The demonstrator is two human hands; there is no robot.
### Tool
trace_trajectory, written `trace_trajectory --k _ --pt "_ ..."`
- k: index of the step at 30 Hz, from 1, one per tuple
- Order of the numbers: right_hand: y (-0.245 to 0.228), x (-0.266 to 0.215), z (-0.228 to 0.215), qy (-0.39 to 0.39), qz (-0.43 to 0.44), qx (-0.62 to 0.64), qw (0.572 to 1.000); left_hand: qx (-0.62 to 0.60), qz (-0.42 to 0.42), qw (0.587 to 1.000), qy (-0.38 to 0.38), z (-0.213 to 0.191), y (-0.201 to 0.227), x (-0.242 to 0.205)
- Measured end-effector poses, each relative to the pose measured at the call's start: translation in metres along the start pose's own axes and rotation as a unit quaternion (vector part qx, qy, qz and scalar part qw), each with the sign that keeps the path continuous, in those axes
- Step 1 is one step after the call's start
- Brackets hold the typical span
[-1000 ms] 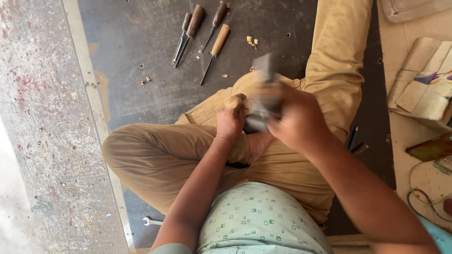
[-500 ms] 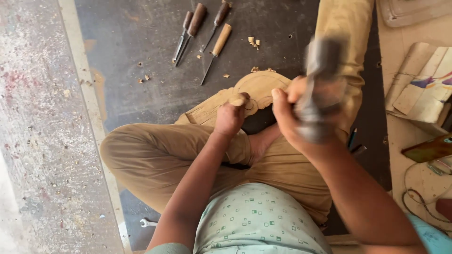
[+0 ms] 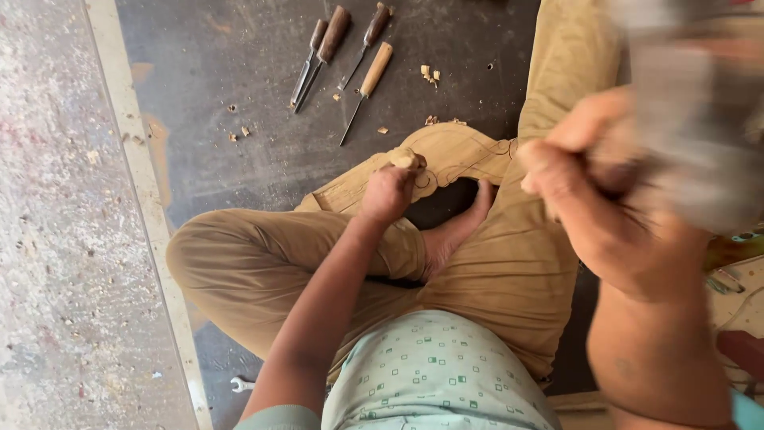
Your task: The person carves a design into a wooden furniture leg by striking various chisels with a hammer to follow a drawn pattern. They switch between different chisels and clear wood shavings by hand while repositioning the piece to reach different sections.
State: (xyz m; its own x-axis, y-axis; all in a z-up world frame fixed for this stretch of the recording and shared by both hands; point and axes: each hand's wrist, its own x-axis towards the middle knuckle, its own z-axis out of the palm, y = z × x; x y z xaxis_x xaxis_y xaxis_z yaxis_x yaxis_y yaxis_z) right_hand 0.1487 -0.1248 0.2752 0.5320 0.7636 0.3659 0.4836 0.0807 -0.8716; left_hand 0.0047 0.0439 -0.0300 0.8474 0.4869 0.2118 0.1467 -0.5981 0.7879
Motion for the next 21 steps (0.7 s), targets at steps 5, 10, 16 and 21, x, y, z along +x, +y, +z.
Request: trace_trajectory --k 5,10,16,21 --pt "0.071 -0.015 0.054 -0.135 0.006 -0.327 0.935 -0.002 0.01 0.999 -0.032 0.0 -0.009 0.001" --pt "0.042 0.007 0.048 -0.192 0.075 -0.343 0.916 0.135 0.02 0.978 -0.157 0.008 -0.008 0.009" --pt "-0.001 0.006 0.021 -0.015 0.031 -0.074 0.997 -0.104 0.059 0.991 -0.068 -0.016 -0.016 0.012" --pt "0.058 0.0 0.062 -0.151 0.005 -0.383 0.911 -0.008 0.036 0.994 -0.104 -0.009 -0.016 0.014"
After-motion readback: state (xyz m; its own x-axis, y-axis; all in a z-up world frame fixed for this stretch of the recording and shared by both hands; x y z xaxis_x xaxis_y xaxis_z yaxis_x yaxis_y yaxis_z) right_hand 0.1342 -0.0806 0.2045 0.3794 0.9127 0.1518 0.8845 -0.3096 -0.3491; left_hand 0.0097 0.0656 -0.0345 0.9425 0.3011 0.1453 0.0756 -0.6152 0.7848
